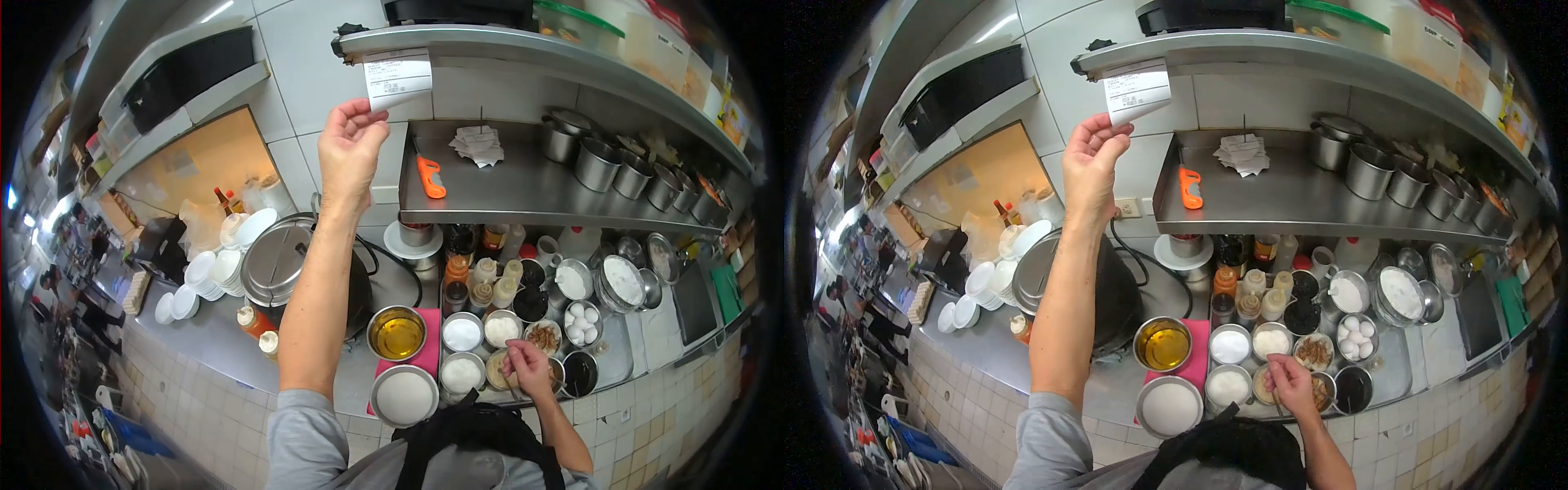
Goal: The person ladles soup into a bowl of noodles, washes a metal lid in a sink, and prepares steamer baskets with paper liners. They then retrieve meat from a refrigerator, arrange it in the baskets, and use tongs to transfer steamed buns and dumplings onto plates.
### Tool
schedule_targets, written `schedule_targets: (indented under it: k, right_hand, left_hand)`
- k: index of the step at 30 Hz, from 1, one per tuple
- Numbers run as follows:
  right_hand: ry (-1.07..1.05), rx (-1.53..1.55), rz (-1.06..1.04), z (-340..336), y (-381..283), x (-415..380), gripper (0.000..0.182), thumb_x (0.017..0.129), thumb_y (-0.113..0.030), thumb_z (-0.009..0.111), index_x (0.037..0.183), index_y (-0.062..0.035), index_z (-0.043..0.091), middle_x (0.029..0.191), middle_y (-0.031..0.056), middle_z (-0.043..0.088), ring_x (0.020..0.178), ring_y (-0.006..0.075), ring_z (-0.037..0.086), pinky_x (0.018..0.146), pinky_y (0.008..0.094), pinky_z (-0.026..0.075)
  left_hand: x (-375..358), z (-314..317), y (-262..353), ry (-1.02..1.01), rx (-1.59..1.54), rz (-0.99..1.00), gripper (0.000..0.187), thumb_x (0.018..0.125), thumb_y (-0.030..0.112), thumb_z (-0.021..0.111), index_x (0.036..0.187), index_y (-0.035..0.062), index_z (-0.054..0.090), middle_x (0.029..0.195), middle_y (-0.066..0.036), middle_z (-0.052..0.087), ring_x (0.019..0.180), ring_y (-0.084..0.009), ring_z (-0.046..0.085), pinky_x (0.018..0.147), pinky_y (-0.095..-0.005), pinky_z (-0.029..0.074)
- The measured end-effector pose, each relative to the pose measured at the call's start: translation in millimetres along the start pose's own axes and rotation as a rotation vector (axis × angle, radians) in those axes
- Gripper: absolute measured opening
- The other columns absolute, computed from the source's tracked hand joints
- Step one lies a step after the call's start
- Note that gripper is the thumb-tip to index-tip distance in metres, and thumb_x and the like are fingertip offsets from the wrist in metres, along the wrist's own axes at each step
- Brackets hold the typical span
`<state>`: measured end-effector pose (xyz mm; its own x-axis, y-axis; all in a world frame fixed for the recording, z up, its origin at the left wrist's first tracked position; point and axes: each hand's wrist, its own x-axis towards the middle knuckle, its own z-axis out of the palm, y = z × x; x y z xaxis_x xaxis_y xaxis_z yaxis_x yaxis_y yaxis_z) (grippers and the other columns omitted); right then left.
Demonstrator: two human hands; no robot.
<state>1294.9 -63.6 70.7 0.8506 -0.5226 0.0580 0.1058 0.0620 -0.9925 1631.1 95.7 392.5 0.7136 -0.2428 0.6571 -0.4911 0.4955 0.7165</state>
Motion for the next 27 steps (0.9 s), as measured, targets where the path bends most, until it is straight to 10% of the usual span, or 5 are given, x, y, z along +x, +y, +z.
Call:
schedule_targets:
  k: [7,16,21,27]
  right_hand:
    - [0.035,0.021,0.036,-2,1,-7,0.021,0.102,-0.011,0.058,0.118,0.0019,0.063,0.080,0.0054,0.065,0.065,0.0097,0.062,0.059,0.0233,0.052]
    - [0.189,-0.043,-0.074,-15,-1,-31,0.021,0.103,-0.010,0.057,0.117,0.0039,0.062,0.079,0.0070,0.065,0.061,0.0115,0.061,0.057,0.0259,0.052]
    - [0.419,-0.082,-0.090,-38,-3,-70,0.021,0.103,-0.011,0.057,0.117,0.0023,0.064,0.077,0.0049,0.065,0.063,0.0104,0.061,0.058,0.0241,0.052]
    - [0.746,-0.105,-0.054,-56,-12,-130,0.021,0.104,-0.013,0.053,0.116,0.0024,0.062,0.075,0.0052,0.061,0.060,0.0121,0.059,0.056,0.0268,0.051]
  left_hand:
    - [9,5,7,0.001,0.053,0.023,0.035,0.085,0.005,0.070,0.116,-0.0048,0.058,0.113,-0.016,0.066,0.109,-0.0158,0.061,0.094,-0.0273,0.048]
    - [16,52,-31,0.137,0.314,0.466,0.022,0.093,0.018,0.071,0.082,-0.0002,0.065,0.073,-0.005,0.067,0.064,-0.0091,0.054,0.063,-0.0271,0.046]
    - [33,78,-87,-0.178,0.472,0.138,0.048,0.096,0.008,0.054,0.141,0.0018,0.042,0.086,-0.017,0.070,0.076,-0.0259,0.067,0.074,-0.0371,0.052]
    - [105,112,-170,-0.288,0.106,-0.042,0.043,0.097,0.005,0.050,0.140,0.0039,0.052,0.121,-0.018,0.065,0.107,-0.0225,0.062,0.094,-0.0330,0.047]
